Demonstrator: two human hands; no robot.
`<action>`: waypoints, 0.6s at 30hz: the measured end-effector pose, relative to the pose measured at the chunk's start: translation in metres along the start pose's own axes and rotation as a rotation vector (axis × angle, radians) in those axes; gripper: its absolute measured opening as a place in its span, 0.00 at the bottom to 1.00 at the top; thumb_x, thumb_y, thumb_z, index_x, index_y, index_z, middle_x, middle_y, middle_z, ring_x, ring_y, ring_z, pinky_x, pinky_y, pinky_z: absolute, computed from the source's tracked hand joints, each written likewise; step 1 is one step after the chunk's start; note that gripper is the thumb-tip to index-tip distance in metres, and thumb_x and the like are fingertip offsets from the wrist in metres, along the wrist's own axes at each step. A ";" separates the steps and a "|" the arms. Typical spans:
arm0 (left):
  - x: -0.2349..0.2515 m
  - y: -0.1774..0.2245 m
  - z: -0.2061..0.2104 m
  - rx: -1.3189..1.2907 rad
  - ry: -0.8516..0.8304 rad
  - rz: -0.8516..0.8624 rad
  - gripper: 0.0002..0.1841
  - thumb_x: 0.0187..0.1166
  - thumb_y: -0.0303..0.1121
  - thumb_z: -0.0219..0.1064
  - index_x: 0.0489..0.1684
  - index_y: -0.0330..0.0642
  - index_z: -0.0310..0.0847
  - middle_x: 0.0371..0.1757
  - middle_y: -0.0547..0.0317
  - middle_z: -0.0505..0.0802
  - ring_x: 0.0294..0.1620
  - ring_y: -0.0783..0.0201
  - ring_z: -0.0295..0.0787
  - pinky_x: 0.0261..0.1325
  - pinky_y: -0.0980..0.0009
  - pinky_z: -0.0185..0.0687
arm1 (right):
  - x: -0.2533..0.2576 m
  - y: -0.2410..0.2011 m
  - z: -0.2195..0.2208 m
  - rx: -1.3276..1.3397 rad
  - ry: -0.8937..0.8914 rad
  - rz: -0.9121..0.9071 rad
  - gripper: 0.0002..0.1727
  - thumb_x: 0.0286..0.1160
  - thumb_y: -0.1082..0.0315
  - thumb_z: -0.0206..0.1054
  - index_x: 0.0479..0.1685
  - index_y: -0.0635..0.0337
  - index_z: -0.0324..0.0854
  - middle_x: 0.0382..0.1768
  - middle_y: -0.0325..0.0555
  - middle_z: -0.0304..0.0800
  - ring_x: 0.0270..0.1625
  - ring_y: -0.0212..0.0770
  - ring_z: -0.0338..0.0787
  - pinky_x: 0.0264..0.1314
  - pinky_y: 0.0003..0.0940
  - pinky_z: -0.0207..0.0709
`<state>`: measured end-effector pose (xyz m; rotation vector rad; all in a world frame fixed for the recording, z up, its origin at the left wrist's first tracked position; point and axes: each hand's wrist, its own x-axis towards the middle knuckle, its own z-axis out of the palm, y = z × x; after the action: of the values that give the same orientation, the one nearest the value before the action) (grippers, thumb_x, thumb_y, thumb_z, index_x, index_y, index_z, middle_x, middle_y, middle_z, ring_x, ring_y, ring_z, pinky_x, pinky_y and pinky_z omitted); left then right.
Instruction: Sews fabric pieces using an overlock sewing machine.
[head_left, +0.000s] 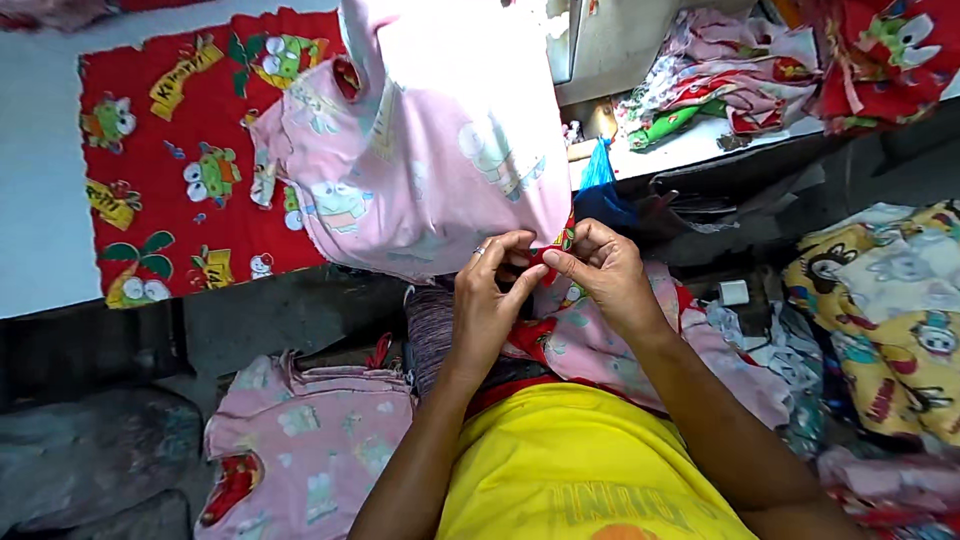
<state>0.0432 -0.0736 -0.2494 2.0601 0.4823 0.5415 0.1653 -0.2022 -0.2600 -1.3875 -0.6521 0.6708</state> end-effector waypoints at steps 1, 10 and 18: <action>0.000 -0.003 0.001 -0.031 -0.009 -0.029 0.18 0.77 0.29 0.73 0.64 0.39 0.81 0.50 0.58 0.91 0.44 0.72 0.90 0.45 0.77 0.88 | 0.000 0.000 0.001 0.017 0.009 0.002 0.09 0.73 0.74 0.74 0.43 0.57 0.77 0.34 0.40 0.88 0.31 0.26 0.87 0.32 0.18 0.82; -0.020 -0.021 -0.011 -0.101 0.101 -0.114 0.05 0.74 0.31 0.76 0.39 0.43 0.86 0.45 0.64 0.90 0.40 0.75 0.87 0.44 0.79 0.86 | -0.001 -0.002 -0.001 0.087 -0.003 0.116 0.17 0.72 0.69 0.75 0.58 0.54 0.80 0.44 0.42 0.90 0.37 0.30 0.89 0.34 0.20 0.83; -0.035 -0.012 -0.034 -0.200 0.085 -0.313 0.17 0.76 0.28 0.73 0.62 0.42 0.85 0.44 0.67 0.92 0.42 0.76 0.88 0.50 0.78 0.86 | -0.020 0.000 -0.016 -0.200 0.063 0.042 0.07 0.76 0.69 0.71 0.49 0.58 0.88 0.47 0.38 0.91 0.50 0.29 0.90 0.52 0.26 0.85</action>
<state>-0.0060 -0.0627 -0.2504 1.7352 0.7541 0.4697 0.1637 -0.2277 -0.2617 -1.6045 -0.6549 0.6051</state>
